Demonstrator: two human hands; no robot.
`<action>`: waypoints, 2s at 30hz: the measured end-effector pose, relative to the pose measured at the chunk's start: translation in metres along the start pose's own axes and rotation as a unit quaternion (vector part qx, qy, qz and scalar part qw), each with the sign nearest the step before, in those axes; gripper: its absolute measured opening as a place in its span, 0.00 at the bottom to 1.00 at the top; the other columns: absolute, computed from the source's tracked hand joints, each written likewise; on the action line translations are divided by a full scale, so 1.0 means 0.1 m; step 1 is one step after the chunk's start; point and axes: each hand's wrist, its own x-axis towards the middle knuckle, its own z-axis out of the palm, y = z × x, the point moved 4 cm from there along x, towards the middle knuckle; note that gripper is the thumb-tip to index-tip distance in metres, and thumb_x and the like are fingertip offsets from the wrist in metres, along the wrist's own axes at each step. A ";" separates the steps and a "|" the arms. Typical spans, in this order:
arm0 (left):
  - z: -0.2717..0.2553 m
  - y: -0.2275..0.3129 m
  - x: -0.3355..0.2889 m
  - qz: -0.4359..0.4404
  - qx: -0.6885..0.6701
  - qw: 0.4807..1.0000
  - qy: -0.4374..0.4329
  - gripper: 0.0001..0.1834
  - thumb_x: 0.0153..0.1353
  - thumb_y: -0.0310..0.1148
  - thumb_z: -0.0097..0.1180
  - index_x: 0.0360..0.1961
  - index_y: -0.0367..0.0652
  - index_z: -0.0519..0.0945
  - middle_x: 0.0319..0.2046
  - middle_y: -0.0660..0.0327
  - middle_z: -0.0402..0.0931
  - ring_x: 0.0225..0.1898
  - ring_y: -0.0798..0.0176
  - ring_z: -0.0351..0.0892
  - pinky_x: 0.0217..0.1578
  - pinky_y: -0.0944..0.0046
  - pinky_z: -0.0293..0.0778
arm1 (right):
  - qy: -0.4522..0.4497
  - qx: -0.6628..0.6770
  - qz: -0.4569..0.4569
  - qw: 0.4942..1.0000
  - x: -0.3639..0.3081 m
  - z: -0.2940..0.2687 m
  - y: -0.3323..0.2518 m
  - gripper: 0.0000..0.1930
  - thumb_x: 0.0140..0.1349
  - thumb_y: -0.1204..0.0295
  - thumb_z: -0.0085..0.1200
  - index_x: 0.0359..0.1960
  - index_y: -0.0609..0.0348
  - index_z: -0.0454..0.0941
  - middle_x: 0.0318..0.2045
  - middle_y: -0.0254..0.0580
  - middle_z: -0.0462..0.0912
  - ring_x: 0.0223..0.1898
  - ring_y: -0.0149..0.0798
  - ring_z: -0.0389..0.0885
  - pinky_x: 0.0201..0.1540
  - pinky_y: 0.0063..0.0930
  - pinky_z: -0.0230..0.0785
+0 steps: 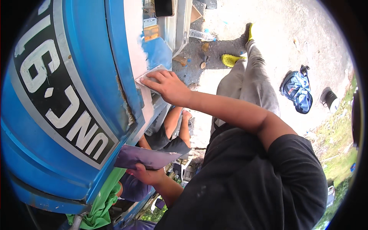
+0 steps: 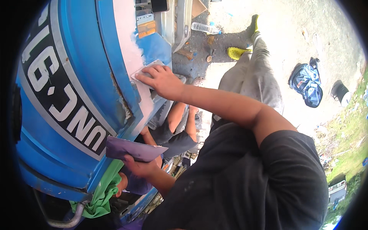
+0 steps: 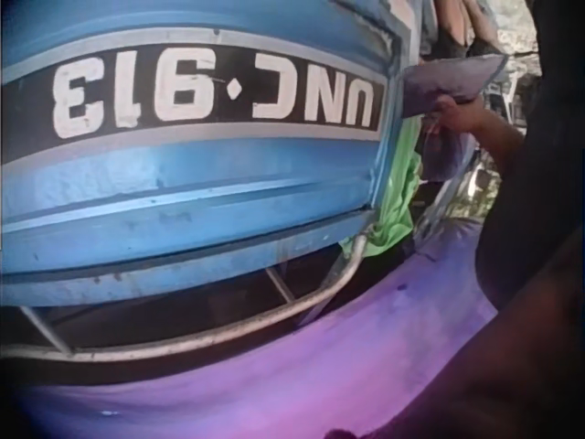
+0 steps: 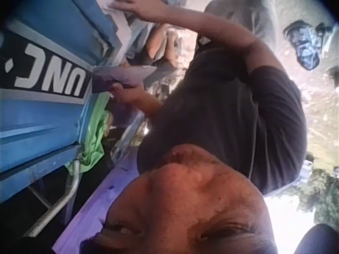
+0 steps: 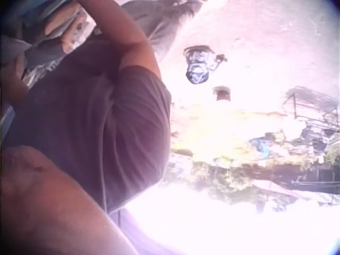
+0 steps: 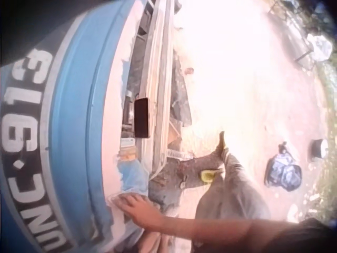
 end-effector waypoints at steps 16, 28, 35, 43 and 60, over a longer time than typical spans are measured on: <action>0.32 -0.06 0.00 -0.054 -0.086 0.994 -0.050 0.42 0.64 0.51 0.50 0.68 0.27 0.58 0.67 0.40 0.61 0.66 0.46 0.65 0.64 0.50 0.64 | -0.075 -0.003 -0.012 0.997 0.04 -0.01 0.12 0.35 0.58 0.78 0.52 0.67 0.31 0.65 0.61 0.33 0.70 0.63 0.46 0.68 0.58 0.50 0.65; 0.37 -0.10 -0.08 -0.104 -0.082 0.990 -0.046 0.34 0.62 0.50 0.53 0.62 0.35 0.66 0.54 0.52 0.71 0.53 0.56 0.74 0.52 0.57 0.72 | -0.045 -0.002 -0.029 0.999 -0.01 0.14 0.07 0.35 0.58 0.79 0.52 0.68 0.31 0.65 0.61 0.33 0.70 0.62 0.45 0.69 0.57 0.49 0.66; 0.43 -0.13 -0.11 -0.148 -0.112 0.981 -0.062 0.35 0.61 0.44 0.56 0.65 0.35 0.65 0.60 0.50 0.69 0.58 0.54 0.73 0.58 0.54 0.70 | -0.081 0.047 0.008 0.996 0.01 0.01 0.20 0.34 0.58 0.80 0.51 0.67 0.32 0.67 0.60 0.33 0.71 0.62 0.45 0.69 0.58 0.49 0.66; 0.72 -0.50 -0.17 -0.235 -0.146 0.957 -0.091 0.33 0.68 0.36 0.53 0.70 0.37 0.58 0.64 0.50 0.66 0.63 0.51 0.68 0.62 0.49 0.66 | -0.136 0.024 0.013 0.990 -0.39 -0.49 0.43 0.34 0.56 0.85 0.50 0.64 0.35 0.71 0.60 0.37 0.72 0.61 0.46 0.70 0.59 0.48 0.66; 1.82 -0.77 0.12 -0.355 -0.253 0.892 -0.124 0.21 0.69 0.27 0.50 0.62 0.34 0.66 0.55 0.53 0.74 0.56 0.57 0.75 0.56 0.57 0.72 | -0.179 -0.005 -0.052 0.983 -1.05 -1.73 0.11 0.35 0.50 0.82 0.58 0.62 0.37 0.73 0.59 0.39 0.71 0.61 0.49 0.69 0.63 0.46 0.67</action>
